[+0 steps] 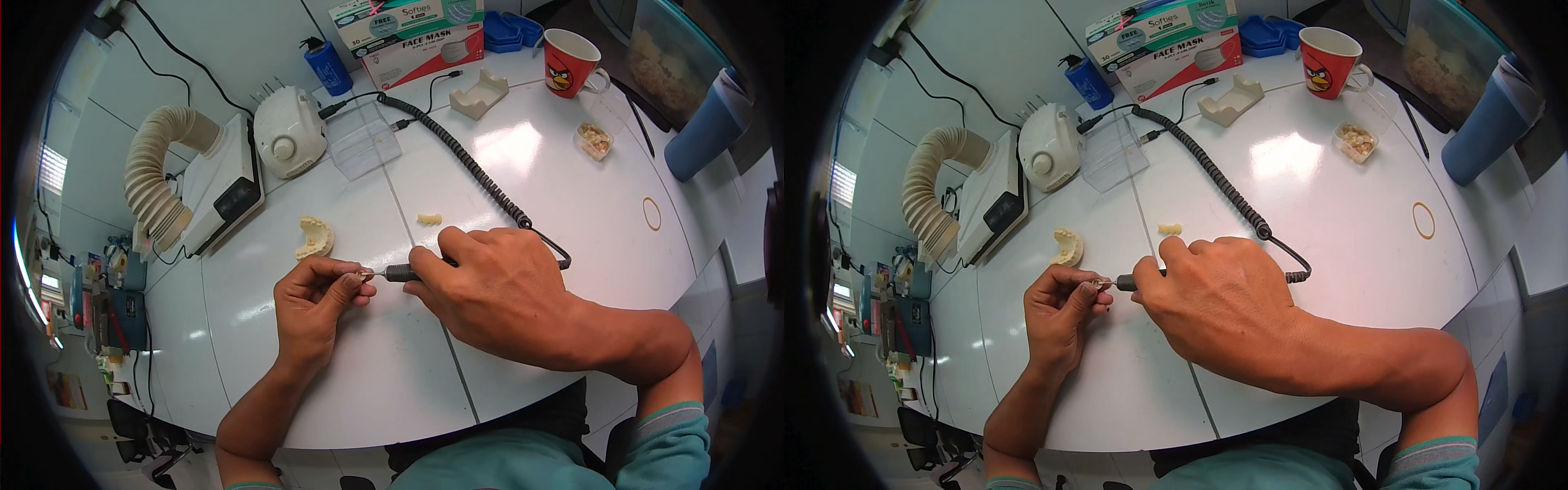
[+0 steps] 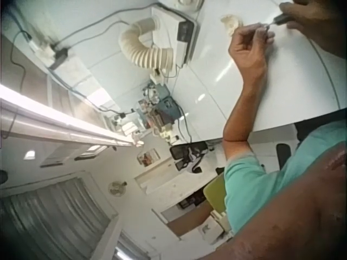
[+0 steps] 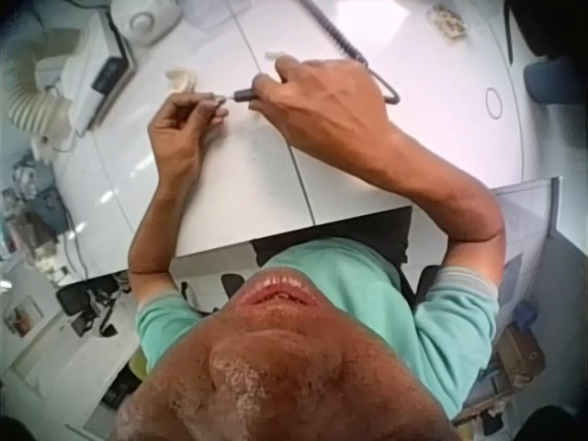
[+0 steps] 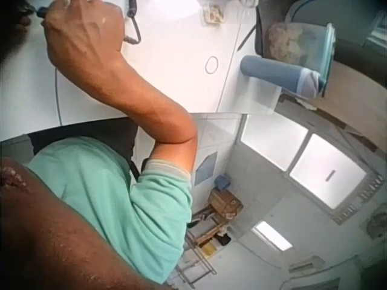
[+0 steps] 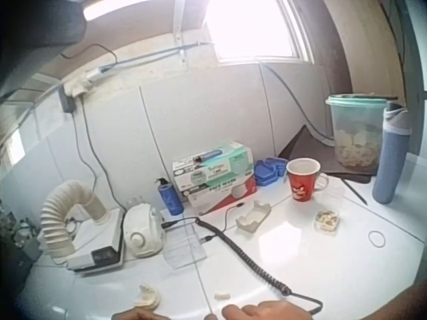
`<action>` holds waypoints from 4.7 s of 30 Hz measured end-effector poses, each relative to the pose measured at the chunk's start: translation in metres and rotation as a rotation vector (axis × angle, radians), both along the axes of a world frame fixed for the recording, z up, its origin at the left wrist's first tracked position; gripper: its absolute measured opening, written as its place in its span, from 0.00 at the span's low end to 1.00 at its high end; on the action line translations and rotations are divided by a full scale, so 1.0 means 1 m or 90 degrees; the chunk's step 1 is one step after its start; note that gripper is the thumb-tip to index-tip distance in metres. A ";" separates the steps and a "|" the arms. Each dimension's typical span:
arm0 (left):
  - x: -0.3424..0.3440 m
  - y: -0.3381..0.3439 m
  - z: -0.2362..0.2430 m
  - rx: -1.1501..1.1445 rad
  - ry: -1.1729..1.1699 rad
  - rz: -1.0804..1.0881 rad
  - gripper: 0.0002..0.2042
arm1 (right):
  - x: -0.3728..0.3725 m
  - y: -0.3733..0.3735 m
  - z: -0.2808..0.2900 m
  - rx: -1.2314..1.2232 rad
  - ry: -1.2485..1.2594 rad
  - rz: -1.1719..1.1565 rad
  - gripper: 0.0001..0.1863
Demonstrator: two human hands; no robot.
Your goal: The recorder uses a dental handpiece with a rotary bur to trim and refine a gypsum dental model.
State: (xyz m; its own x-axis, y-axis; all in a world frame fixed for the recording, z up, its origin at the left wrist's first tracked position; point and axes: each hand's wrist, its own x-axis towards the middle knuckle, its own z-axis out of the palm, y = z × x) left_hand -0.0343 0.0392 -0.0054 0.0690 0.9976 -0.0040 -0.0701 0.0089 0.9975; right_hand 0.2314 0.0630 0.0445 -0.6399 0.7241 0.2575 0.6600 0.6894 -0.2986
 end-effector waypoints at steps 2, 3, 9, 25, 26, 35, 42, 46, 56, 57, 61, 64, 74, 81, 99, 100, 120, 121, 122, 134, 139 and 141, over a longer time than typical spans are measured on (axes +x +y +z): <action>0.000 0.000 0.000 -0.003 0.006 -0.001 0.06 | 0.000 0.000 0.000 -0.003 0.001 0.003 0.11; 0.000 0.000 0.000 -0.003 0.006 -0.002 0.06 | 0.000 0.000 0.000 -0.004 0.001 0.003 0.11; -0.001 0.000 0.000 0.001 0.013 -0.006 0.06 | 0.000 -0.001 -0.001 0.005 0.003 -0.004 0.10; 0.000 -0.002 0.001 0.015 0.023 -0.012 0.05 | 0.000 0.000 0.001 -0.022 -0.001 0.004 0.13; 0.000 -0.002 0.001 0.018 0.017 -0.008 0.06 | -0.001 0.000 0.001 -0.024 -0.002 0.002 0.14; 0.001 -0.003 -0.002 0.037 0.026 0.009 0.06 | -0.001 -0.001 0.001 -0.023 0.011 0.001 0.16; 0.000 -0.001 -0.005 0.067 0.016 0.003 0.06 | -0.002 -0.002 -0.001 -0.024 0.008 0.004 0.16; 0.001 -0.002 -0.004 0.043 -0.002 0.009 0.06 | -0.002 -0.001 -0.002 0.012 0.023 -0.011 0.15; 0.003 -0.001 -0.004 0.064 -0.027 0.017 0.08 | -0.001 -0.001 0.001 -0.031 0.004 0.001 0.16; 0.003 -0.001 -0.005 0.064 -0.026 0.017 0.08 | -0.001 -0.001 0.001 -0.031 0.005 0.001 0.16; 0.002 0.001 -0.006 0.079 -0.031 0.004 0.07 | -0.001 -0.001 0.001 -0.024 0.009 -0.001 0.16; 0.003 0.000 -0.004 0.078 -0.026 -0.003 0.07 | -0.001 -0.001 0.000 -0.017 0.007 -0.006 0.17; 0.000 -0.001 -0.004 0.053 -0.019 -0.007 0.06 | -0.002 -0.001 0.001 -0.019 0.009 -0.010 0.18; -0.001 0.000 -0.001 0.012 -0.004 -0.002 0.05 | -0.002 0.000 -0.002 0.006 0.014 -0.012 0.18; -0.001 0.000 0.000 0.000 0.024 -0.016 0.06 | 0.000 0.001 0.002 -0.010 0.003 -0.001 0.17; -0.001 0.000 -0.001 0.003 0.022 -0.018 0.06 | 0.000 0.000 0.003 -0.025 -0.006 0.001 0.17; -0.001 -0.001 -0.001 0.025 0.015 -0.025 0.03 | -0.001 0.000 -0.006 0.005 0.011 -0.017 0.14; -0.001 -0.001 -0.001 0.028 0.016 -0.025 0.03 | -0.001 0.000 -0.006 0.001 0.009 -0.017 0.14; 0.000 -0.001 -0.001 0.032 0.018 -0.025 0.03 | -0.001 0.000 -0.006 -0.004 0.006 -0.016 0.14; -0.003 0.000 -0.001 0.018 0.013 -0.032 0.03 | -0.001 0.001 0.002 -0.046 -0.002 0.000 0.18; -0.002 0.000 -0.001 0.019 0.015 -0.032 0.03 | -0.002 -0.001 -0.001 -0.024 0.002 -0.010 0.18; -0.003 0.000 -0.001 0.018 0.018 -0.031 0.03 | -0.002 -0.001 -0.004 -0.013 0.006 -0.011 0.18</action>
